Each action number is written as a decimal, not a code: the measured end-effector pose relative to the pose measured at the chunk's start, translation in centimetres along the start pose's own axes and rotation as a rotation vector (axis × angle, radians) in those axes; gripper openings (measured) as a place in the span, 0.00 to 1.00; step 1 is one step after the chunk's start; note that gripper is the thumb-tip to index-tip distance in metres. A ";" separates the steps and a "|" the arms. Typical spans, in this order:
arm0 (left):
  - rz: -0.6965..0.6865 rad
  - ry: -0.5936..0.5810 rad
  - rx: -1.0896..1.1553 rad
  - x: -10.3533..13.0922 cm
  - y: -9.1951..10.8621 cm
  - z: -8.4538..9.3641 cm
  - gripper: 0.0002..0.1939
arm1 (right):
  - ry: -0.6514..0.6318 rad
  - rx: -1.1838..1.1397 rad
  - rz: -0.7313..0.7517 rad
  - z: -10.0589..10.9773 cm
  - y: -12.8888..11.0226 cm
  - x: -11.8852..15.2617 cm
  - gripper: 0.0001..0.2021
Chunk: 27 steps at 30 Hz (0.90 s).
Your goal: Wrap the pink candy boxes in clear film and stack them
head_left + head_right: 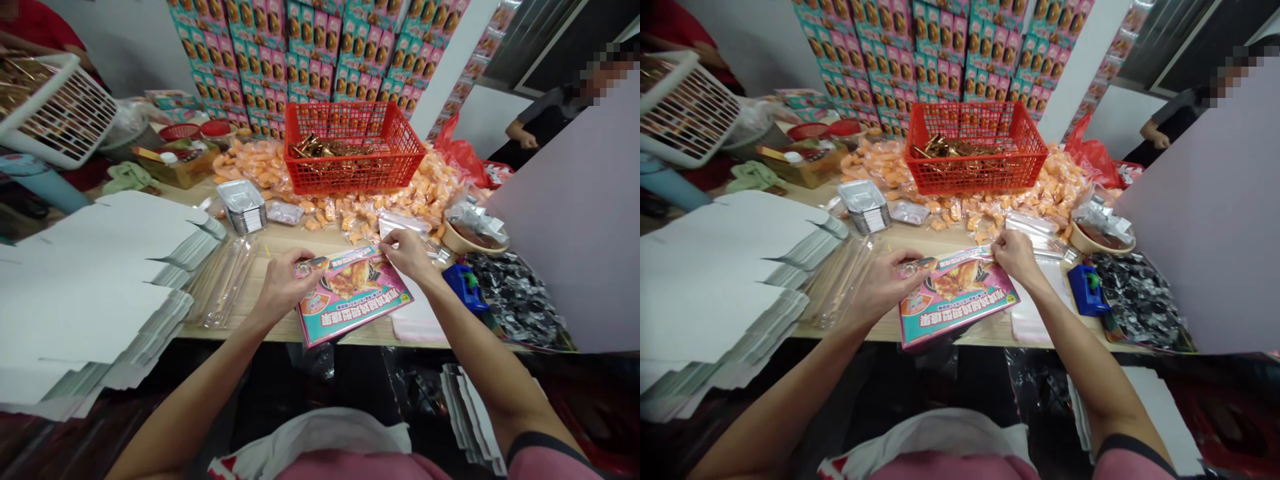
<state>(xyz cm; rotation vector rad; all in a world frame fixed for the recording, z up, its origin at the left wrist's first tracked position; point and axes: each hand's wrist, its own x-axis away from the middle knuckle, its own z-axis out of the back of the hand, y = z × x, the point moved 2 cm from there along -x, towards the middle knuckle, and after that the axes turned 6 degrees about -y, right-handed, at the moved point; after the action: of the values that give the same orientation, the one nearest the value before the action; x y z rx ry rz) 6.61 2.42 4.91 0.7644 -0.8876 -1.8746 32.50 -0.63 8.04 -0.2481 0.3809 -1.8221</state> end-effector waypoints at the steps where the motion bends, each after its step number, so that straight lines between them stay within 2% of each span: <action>1: 0.006 0.000 -0.001 -0.1 -0.1 0.0 0.17 | 0.008 0.034 0.005 -0.1 -0.1 0.1 0.06; 3: 0.027 0.001 -0.015 -0.2 -0.4 0.0 0.18 | 0.031 0.121 0.063 -0.3 -0.2 0.1 0.07; 9: 0.064 -0.023 -0.066 -0.1 0.0 0.2 0.17 | 0.158 0.391 0.393 -1.5 -0.2 0.6 0.12; 11: 0.044 -0.021 -0.082 0.0 0.2 0.2 0.15 | 0.206 0.330 0.463 -1.6 0.0 0.9 0.11; 14: 0.023 -0.001 -0.103 0.0 0.0 0.1 0.14 | 0.247 0.060 0.470 -1.3 0.4 1.0 0.08; 16: 0.017 0.006 -0.102 -0.1 -0.1 0.0 0.14 | 0.203 -0.193 0.385 -1.0 0.8 0.8 0.07; 19: 0.024 0.014 -0.125 -0.2 -0.1 0.1 0.14 | 0.068 -0.479 0.244 -0.2 1.2 0.2 0.15; 23: 0.059 0.013 -0.182 -0.1 0.5 0.5 0.16 | -0.061 -0.362 0.173 0.9 1.5 -0.7 0.21; 25: 0.075 0.013 -0.185 -0.1 0.7 0.7 0.18 | -0.160 -0.327 0.175 0.7 1.8 -1.2 0.19; 27: 0.075 0.009 -0.167 -0.1 0.7 0.8 0.19 | -0.246 -0.385 0.183 0.1 2.2 -1.7 0.16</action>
<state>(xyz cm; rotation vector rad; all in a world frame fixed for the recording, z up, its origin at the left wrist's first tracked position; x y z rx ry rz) 6.35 2.44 5.93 0.6284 -0.7338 -1.8513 34.97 0.45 7.29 -0.6747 0.5596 -1.5075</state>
